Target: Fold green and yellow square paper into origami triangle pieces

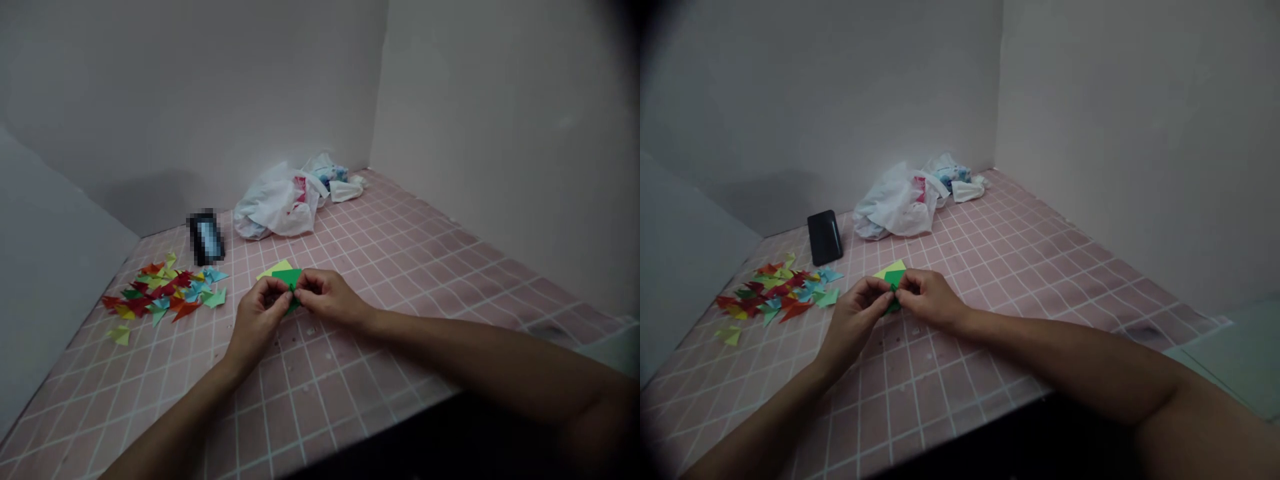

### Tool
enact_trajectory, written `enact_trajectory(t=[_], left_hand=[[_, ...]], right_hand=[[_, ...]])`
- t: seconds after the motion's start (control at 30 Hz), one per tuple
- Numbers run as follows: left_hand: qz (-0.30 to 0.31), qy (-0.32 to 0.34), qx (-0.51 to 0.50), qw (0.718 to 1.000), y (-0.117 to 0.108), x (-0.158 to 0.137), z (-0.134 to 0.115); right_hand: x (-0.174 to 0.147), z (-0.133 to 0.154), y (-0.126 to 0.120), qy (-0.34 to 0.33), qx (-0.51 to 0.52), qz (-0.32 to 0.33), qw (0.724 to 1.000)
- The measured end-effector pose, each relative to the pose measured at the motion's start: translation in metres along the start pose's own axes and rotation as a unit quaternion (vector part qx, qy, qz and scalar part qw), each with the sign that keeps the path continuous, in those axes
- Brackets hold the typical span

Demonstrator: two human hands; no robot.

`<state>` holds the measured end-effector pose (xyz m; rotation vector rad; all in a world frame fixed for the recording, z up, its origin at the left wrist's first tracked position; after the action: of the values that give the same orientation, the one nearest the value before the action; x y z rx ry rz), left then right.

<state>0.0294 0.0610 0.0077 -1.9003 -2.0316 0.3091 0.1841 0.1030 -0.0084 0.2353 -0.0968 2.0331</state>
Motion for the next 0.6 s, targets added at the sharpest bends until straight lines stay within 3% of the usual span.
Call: enact_trajectory(t=[0.17,0.47,0.6], left_hand=[[0.014,-0.008,-0.023,1.000,0.0018,-0.0010,-0.0001],[-0.003,0.013,0.051,0.999,0.0015,-0.0045,-0.0078],[0.014,-0.008,0.030,0.999,-0.0003,-0.0032,-0.0076]], right_hand=[[-0.0016,-0.0016,0.0008,-0.009,-0.005,-0.025,1.000],[-0.0027,0.0011,0.0013,0.018,-0.005,-0.005,1.000],[-0.0010,0.0033,-0.0003,0.004,0.015,-0.005,1.000]])
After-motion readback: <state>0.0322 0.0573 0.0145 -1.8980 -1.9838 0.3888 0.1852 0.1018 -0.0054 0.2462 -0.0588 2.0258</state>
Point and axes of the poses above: each hand's wrist, its own x-axis towards the middle knuckle, its own y-axis out of the palm, z = x × y, the point moved 2 cm from there along x, towards the middle knuckle, and after that the axes turned 10 degrees about x, right-handed, at the moved point
